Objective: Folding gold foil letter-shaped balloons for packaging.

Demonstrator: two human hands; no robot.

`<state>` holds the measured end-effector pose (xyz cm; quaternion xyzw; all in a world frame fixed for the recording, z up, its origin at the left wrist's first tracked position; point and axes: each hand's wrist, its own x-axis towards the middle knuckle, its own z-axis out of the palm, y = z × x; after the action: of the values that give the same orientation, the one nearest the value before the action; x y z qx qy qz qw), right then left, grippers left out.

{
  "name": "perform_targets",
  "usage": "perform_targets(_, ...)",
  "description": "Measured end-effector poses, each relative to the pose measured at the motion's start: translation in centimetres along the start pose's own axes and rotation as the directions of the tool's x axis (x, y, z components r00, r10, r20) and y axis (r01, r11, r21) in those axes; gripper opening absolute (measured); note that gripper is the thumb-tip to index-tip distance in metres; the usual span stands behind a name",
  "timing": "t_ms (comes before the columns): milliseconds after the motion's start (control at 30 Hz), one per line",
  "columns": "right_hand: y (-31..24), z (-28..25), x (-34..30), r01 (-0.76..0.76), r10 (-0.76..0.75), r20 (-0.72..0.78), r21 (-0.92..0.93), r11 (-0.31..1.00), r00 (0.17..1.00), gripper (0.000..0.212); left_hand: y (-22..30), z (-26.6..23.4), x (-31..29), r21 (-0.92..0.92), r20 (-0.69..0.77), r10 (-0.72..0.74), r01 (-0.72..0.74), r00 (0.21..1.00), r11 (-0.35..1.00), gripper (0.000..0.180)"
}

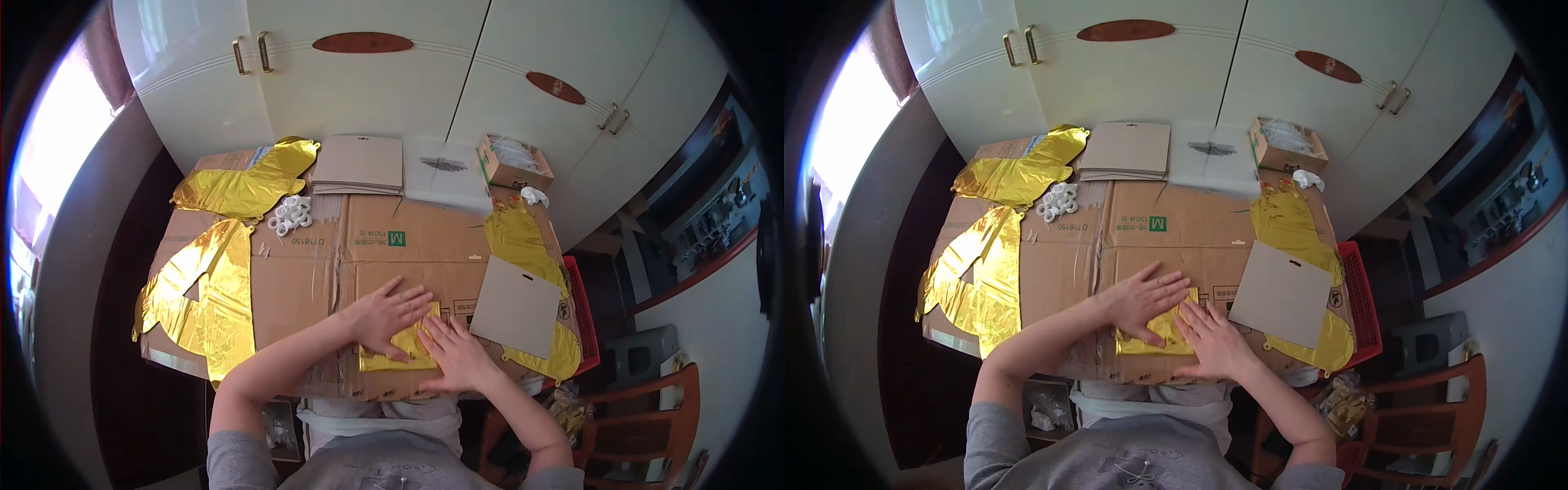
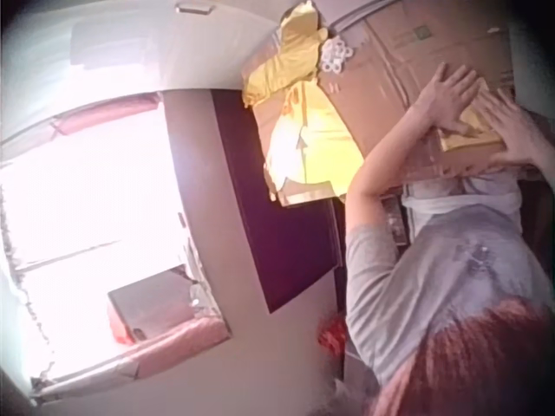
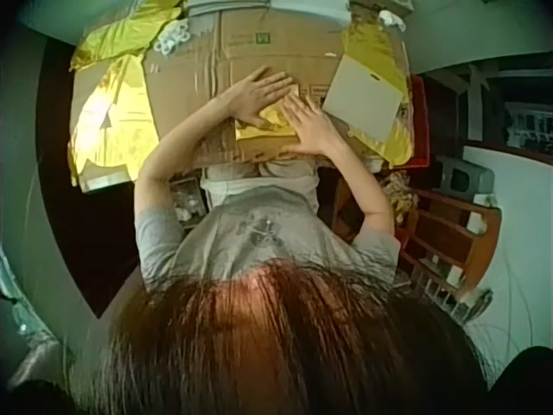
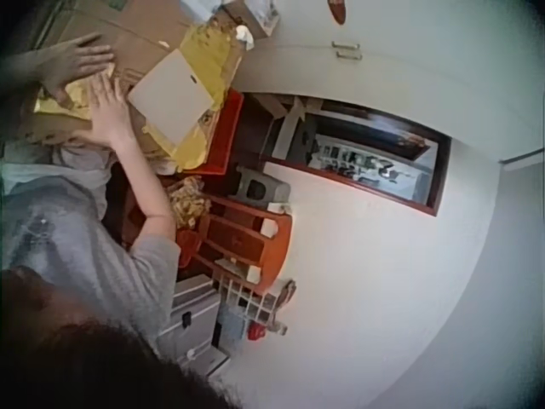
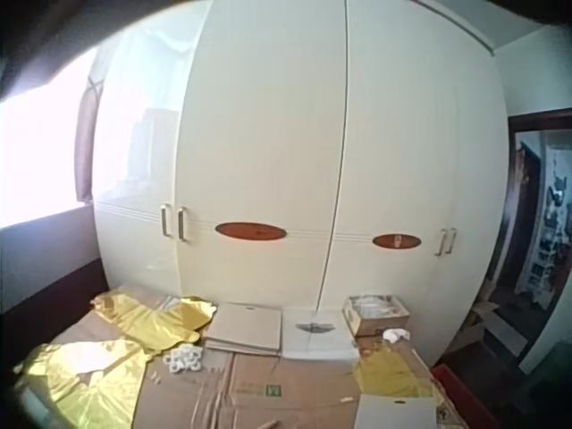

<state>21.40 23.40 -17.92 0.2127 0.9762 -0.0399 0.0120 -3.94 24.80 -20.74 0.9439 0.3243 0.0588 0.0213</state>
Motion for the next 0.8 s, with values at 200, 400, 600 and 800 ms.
perform_targets(200, -3.4, 2.3, -5.1, 0.174, -0.173, 0.011, -0.01, 0.985, 0.985, 0.079, 5.9, -0.4, -2.6, -0.021, 0.015, 0.011, -0.011, 1.0, 1.0, 0.088)
perform_targets(400, -5.1, 3.4, -5.8, 0.121, -0.128, -0.457, -0.044, 0.992, 0.88, 0.021, 10.5, -2.8, -8.0, -0.184, 0.038, 0.056, -0.049, 0.998, 0.982, 0.073)
perform_targets(600, -4.2, 1.9, -5.5, 0.196, 0.041, -0.565, 0.352, 0.915, 0.824, 0.016, 11.0, -0.7, -9.7, -0.202, -0.279, -0.075, 0.018, 0.957, 0.979, 0.042)
perform_targets(800, -1.9, -2.8, -3.9, -0.065, 0.483, -0.213, 0.866, 0.495, 0.849, 0.01, 10.4, -4.3, -7.4, -0.748, 0.182, -0.528, 0.465, 0.829, 0.473, 0.028)
